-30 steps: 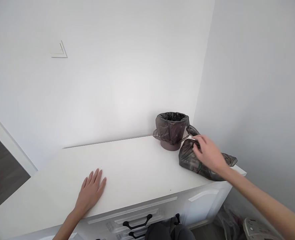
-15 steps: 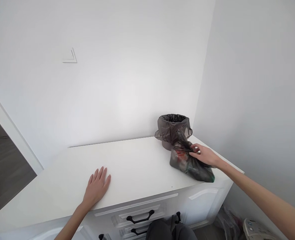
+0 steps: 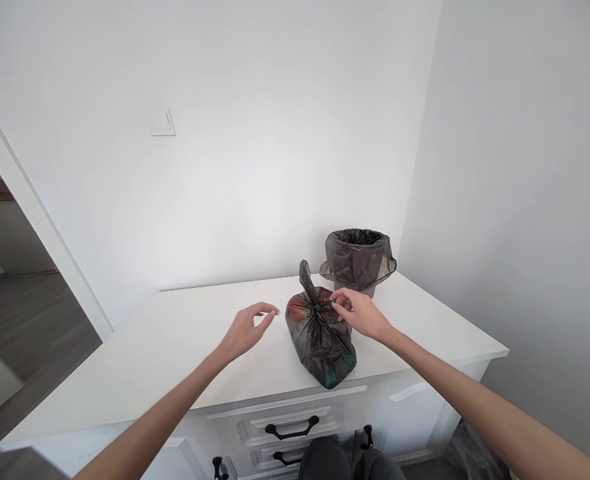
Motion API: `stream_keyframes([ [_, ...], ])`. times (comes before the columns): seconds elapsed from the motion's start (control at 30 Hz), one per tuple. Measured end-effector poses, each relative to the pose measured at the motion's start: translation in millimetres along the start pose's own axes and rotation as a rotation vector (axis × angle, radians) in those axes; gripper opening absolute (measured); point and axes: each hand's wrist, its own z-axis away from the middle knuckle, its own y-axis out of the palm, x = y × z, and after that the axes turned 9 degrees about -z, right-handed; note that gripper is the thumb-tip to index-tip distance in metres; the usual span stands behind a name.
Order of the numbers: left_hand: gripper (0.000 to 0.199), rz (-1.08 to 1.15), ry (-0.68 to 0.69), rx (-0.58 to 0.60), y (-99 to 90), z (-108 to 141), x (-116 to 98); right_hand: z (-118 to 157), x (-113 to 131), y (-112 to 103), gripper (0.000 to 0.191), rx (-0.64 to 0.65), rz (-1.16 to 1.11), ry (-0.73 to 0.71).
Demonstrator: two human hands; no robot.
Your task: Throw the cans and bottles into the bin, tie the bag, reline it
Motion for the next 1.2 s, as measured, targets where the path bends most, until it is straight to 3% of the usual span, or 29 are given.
stream_keyframes([
  [0.2,0.023,-0.001,0.203,-0.044,45.2,-48,-40,8,-2,24,0.028,0.005,-0.013,-0.112],
  [0.33,0.015,-0.050,0.262,-0.038,55.2,-60,-48,11,-2,36,0.022,-0.011,0.007,-0.142],
  [0.5,0.007,-0.041,0.307,-0.021,47.2,-53,-45,15,-2,34,0.019,-0.011,0.030,-0.145],
  [0.67,0.006,0.024,0.276,-0.061,33.9,-39,-38,23,10,29,0.030,0.005,0.019,-0.169],
  [0.83,0.013,0.111,0.135,-0.142,20.4,-25,-21,36,21,16,0.027,-0.001,0.025,-0.238],
  [1.0,0.021,0.161,-0.027,-0.168,10.5,-14,-4,58,16,-3,0.025,-0.027,0.041,-0.209],
  [1.1,0.021,0.153,-0.012,-0.164,10.2,-11,-15,65,22,-4,0.020,-0.058,0.049,-0.202],
  [1.2,0.039,0.116,0.068,-0.146,12.3,-13,-38,63,36,6,0.033,-0.030,0.114,-0.224],
])
